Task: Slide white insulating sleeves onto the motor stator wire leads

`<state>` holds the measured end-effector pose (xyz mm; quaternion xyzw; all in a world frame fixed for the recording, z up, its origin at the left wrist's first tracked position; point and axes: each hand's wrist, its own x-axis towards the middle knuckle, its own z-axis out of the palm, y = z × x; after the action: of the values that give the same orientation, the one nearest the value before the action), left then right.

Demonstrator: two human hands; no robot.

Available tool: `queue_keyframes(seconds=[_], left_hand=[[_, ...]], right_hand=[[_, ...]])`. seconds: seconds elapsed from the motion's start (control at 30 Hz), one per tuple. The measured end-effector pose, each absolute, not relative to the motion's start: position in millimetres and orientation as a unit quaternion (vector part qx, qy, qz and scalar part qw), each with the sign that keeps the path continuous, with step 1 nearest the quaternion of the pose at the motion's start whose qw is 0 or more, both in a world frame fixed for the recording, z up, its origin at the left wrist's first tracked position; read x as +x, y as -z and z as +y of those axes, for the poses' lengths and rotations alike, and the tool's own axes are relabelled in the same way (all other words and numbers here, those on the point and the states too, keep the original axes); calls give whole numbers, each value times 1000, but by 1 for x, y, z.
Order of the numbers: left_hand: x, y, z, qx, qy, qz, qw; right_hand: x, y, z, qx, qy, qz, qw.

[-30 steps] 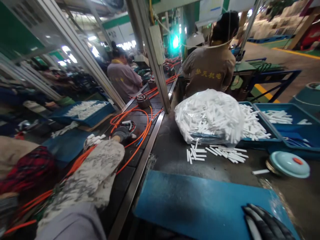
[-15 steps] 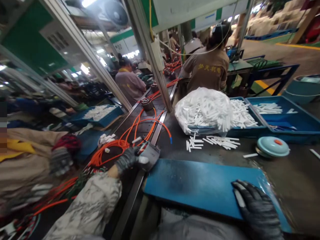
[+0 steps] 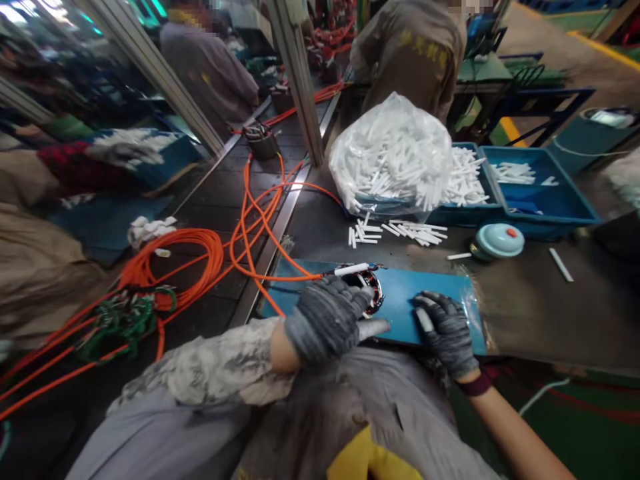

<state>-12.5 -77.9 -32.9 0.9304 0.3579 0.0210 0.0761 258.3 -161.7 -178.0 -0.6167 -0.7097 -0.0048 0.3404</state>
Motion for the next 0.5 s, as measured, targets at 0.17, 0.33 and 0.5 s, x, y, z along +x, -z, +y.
queue_keyframes(seconds=[0.17, 0.33, 0.5], left_hand=[[-27, 17, -43, 894, -103, 434, 39], [-26, 48, -17, 894, -105, 393, 187], [-44, 52, -20, 861, -170, 393, 275]], right_hand=[[252, 152, -137, -597, -131, -671, 420], [221, 133, -84, -476, -399, -606, 497], [194, 128, -48, -389, -505, -599, 485]])
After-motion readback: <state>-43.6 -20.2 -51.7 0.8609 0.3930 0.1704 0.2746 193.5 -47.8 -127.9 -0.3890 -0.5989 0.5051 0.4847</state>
